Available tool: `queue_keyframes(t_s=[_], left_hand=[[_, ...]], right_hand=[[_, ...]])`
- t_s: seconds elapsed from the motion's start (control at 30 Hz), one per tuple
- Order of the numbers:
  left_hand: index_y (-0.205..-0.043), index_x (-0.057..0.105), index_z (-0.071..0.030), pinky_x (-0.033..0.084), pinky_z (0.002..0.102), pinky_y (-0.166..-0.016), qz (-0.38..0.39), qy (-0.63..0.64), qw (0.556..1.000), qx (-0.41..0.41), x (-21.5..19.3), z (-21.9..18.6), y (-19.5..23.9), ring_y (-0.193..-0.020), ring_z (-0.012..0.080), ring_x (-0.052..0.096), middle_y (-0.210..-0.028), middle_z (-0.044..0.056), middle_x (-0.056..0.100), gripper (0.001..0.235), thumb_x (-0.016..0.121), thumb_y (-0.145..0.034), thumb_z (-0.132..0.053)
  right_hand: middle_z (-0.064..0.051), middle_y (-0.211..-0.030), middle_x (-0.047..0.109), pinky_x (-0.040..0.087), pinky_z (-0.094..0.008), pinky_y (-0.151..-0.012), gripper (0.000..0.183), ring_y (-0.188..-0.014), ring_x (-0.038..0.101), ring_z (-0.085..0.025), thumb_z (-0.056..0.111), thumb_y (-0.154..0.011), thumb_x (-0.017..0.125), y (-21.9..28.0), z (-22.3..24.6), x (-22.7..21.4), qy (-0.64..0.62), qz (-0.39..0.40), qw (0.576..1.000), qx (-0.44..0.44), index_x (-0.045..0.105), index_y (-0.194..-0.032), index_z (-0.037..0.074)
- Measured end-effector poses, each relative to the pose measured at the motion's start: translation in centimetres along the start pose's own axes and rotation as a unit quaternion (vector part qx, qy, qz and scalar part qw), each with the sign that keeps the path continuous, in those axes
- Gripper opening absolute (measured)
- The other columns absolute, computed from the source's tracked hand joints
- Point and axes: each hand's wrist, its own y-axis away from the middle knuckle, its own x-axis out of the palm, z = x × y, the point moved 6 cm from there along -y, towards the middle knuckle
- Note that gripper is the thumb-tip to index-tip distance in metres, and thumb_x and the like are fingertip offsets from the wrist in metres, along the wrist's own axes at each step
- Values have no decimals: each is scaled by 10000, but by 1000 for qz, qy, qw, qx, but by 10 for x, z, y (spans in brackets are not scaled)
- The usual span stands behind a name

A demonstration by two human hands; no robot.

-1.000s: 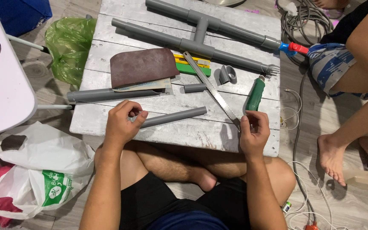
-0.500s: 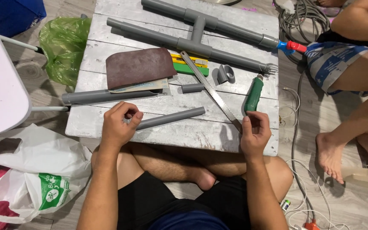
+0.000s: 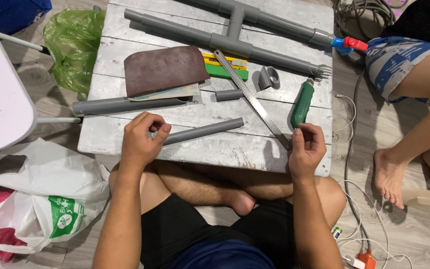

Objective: The person sands the cut edges of small gray plastic pipe pieces using a piece of sandpaper on a white table. After sanding, the person wipes a metal saw with a tissue.

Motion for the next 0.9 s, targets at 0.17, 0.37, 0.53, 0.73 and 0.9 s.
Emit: queue_keyframes(t_s=[0.17, 0.37, 0.53, 0.73, 0.9], left_hand=[[-853, 668, -106, 545, 368, -658, -4, 1, 1000, -4, -1, -2, 1, -663, 253, 647, -698, 77, 620, 435, 647, -1076, -479], [-854, 669, -117, 544, 373, -670, -6, -4, 1000, -2, -1, -4, 2, -671, 255, 646, -696, 66, 603, 442, 624, -1095, -484], [-859, 673, -106, 547, 382, -672, -2, 0, 1000, -14, -1, -2, 3, -680, 269, 654, -699, 84, 609, 450, 617, -1097, -484], [-869, 668, -100, 545, 401, -663, -4, -10, 1000, -5, 0, -2, 4, -681, 289, 657, -698, 93, 604, 438, 611, -1111, -461], [-869, 677, -104, 546, 382, -668, -1, -18, 1000, -20, 1, -3, 3, -685, 273, 662, -703, 79, 618, 435, 621, -1114, -459]], right_hand=[[-111, -916, 604, 526, -349, -793, 156, -814, 633, -198, 110, -1085, 673, 0, 1, 1, -2, 7, 1000, -3, 661, -1143, -34], [-104, -886, 594, 528, -340, -780, 146, -788, 638, -190, 92, -1086, 667, -2, 3, 0, -14, -5, 1000, -11, 664, -1139, -44], [-88, -848, 584, 518, -330, -775, 166, -774, 611, -166, 104, -1087, 668, -4, 0, -3, -26, -17, 1000, -1, 651, -1147, -50], [-92, -891, 605, 524, -282, -703, 148, -755, 631, -156, 96, -1078, 642, -4, -15, -10, -104, -45, 993, 39, 627, -1159, -27], [-78, -869, 593, 527, -271, -672, 148, -724, 619, -154, 116, -1068, 642, -4, -24, -28, -178, -66, 980, 61, 614, -1147, -5]])
